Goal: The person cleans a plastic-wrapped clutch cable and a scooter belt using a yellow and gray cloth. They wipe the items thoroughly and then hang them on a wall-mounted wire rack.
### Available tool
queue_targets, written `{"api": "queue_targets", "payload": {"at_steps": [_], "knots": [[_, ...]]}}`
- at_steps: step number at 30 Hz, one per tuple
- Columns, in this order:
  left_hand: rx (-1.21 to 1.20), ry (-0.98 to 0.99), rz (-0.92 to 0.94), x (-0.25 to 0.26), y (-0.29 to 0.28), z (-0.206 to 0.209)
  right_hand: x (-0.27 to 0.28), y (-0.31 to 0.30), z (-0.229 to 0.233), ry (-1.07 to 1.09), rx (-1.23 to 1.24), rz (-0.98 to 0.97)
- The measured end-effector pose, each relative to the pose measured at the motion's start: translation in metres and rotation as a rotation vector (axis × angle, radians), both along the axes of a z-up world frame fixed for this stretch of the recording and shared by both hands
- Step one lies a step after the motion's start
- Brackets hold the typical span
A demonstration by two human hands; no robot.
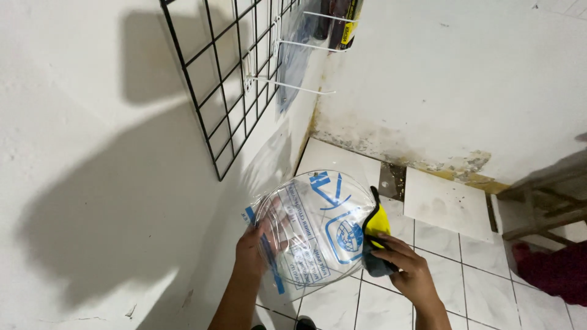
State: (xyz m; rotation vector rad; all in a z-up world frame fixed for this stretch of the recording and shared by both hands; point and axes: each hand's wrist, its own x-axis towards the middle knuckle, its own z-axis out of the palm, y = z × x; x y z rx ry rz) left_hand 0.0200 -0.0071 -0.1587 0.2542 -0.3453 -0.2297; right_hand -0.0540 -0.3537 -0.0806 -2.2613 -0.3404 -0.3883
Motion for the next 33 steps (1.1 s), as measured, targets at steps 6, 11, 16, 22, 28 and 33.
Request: {"api": "queue_targets", "payload": {"at_steps": [6, 11, 16, 22, 28, 33], "knots": [[0.031, -0.165, 0.020, -0.010, 0.005, 0.041, 0.000, -0.029, -0.020, -0.096, 0.579, -0.212], [0.003, -0.221, -0.114, 0.000, -0.012, 0.047, 0.029, 0.028, 0.041, -0.249, 0.689, -0.138], [0.272, 0.312, 0.016, 0.019, -0.014, -0.042, 0.091, 0.068, 0.033, -0.348, 0.528, 0.000], [0.443, 0.359, -0.046, 0.044, -0.026, -0.015, 0.106, 0.123, 0.067, -0.300, 0.456, 0.154], [0.328, 0.055, -0.015, 0.067, -0.030, 0.000, 0.071, 0.150, 0.062, -0.291, 0.071, 0.281], [0.342, -0.057, -0.014, 0.046, -0.029, 0.063, 0.094, 0.133, 0.075, -0.346, -0.025, 0.101]]}}
